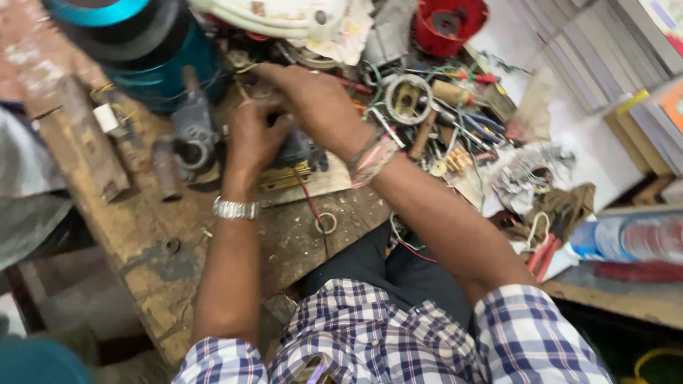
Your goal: The person works on a small electric motor at a cluttered workbench, using a screwdriver to adjust components and then wrapping electrical tape around a wire. The workspace contains various tools and motor parts.
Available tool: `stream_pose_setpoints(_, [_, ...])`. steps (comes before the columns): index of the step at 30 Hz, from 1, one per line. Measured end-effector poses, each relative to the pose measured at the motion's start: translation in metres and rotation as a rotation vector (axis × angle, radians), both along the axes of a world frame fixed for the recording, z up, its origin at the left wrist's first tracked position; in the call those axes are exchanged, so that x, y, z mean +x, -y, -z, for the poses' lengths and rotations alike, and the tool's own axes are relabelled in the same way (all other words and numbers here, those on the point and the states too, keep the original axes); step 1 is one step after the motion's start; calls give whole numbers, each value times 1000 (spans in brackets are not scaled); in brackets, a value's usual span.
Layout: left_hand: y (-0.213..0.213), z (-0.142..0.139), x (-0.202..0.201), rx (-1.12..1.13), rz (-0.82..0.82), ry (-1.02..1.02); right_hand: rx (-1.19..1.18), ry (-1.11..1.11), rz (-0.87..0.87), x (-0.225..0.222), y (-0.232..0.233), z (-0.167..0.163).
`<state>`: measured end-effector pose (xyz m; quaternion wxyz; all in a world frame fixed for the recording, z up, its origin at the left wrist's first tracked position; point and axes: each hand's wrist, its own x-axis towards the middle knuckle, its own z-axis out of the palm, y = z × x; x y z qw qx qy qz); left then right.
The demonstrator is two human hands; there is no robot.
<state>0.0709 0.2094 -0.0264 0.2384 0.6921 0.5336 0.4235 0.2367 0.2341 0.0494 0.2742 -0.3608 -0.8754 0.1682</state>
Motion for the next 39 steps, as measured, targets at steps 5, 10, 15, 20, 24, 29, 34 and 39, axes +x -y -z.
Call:
stream_pose_setpoints(5, [-1,4,2,115,-121,-140,140,-170,-118,1,1,7])
stream_pose_setpoints(10, [-1,7,2,83,-104,-112,22,12,63,-3,6,2])
stream_pose_setpoints(15, [-1,11,6,91,-177,-114,250,-220,-92,-4,7,0])
stream_pose_setpoints(20, [0,3,9,113,-136,-140,50,-63,52,4,7,0])
stream_pose_setpoints(24, [4,-5,13,135,-138,-127,145,-60,-27,9,7,-4])
stream_pose_setpoints(29, [3,-9,13,63,-125,-95,-77,-175,-174,11,-1,-4])
stream_pose_setpoints(34, [1,-7,13,65,-123,-149,9,-21,-3,14,-1,6])
stream_pose_setpoints(39, [0,-8,15,69,-102,-131,-42,-98,-63,18,-1,8])
